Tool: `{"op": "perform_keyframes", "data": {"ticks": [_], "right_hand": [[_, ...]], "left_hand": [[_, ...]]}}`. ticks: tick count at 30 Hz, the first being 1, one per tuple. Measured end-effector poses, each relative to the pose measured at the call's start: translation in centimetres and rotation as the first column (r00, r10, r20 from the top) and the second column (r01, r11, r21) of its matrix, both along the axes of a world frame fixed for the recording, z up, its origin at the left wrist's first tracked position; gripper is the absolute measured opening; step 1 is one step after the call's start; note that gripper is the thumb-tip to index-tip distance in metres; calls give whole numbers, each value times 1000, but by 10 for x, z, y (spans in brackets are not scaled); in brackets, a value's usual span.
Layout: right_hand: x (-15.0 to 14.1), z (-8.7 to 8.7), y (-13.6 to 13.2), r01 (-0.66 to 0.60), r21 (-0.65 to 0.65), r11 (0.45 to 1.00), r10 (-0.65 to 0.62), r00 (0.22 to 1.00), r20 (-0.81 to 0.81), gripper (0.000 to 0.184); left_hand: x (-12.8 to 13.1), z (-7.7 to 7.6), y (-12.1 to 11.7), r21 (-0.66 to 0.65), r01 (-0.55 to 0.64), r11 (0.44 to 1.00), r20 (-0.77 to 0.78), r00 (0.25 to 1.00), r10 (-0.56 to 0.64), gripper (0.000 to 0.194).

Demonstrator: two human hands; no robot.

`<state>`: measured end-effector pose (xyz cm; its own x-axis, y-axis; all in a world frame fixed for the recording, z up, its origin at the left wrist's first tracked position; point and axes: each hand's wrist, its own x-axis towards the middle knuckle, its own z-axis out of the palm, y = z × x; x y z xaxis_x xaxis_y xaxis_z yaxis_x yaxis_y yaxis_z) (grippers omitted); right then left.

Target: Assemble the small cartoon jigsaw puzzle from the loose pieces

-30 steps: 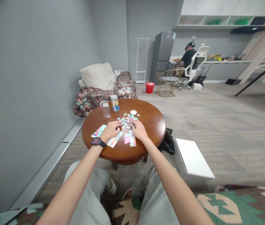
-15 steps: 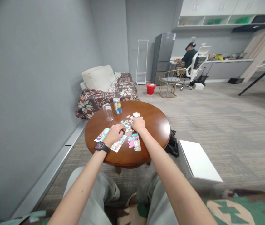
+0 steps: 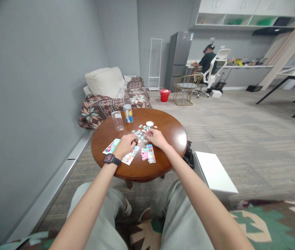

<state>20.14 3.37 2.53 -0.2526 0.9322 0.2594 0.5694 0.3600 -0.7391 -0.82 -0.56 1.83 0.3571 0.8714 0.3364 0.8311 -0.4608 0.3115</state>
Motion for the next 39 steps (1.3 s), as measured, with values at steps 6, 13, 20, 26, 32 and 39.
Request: {"op": "perform_keyframes", "data": {"ticks": [6, 13, 20, 26, 32, 39], "right_hand": [[26, -7, -63, -258, -75, 963, 236, 946, -223, 26], [25, -21, -72, -281, -197, 939, 201, 915, -350, 33], [25, -19, -71, -317, -139, 938, 288, 938, -192, 29], [23, -19, -71, -361, -99, 927, 345, 927, -147, 30], [24, -18, -71, -382, -74, 921, 372, 920, -125, 24], [23, -19, -73, -369, -63, 927, 364, 928, -79, 16]], "left_hand": [[-1, -3, 3, 22, 9, 1000, -14, 1000, -8, 32], [1, -1, 0, 60, 32, 998, -104, 994, -26, 29], [10, 27, -12, 123, 111, 986, -290, 954, -71, 22], [21, 45, -72, 81, 85, 993, -141, 987, -73, 24], [40, 10, -119, 42, 108, 993, 67, 992, -110, 34], [42, -20, -123, 106, 22, 994, 86, 996, -31, 36]]}}
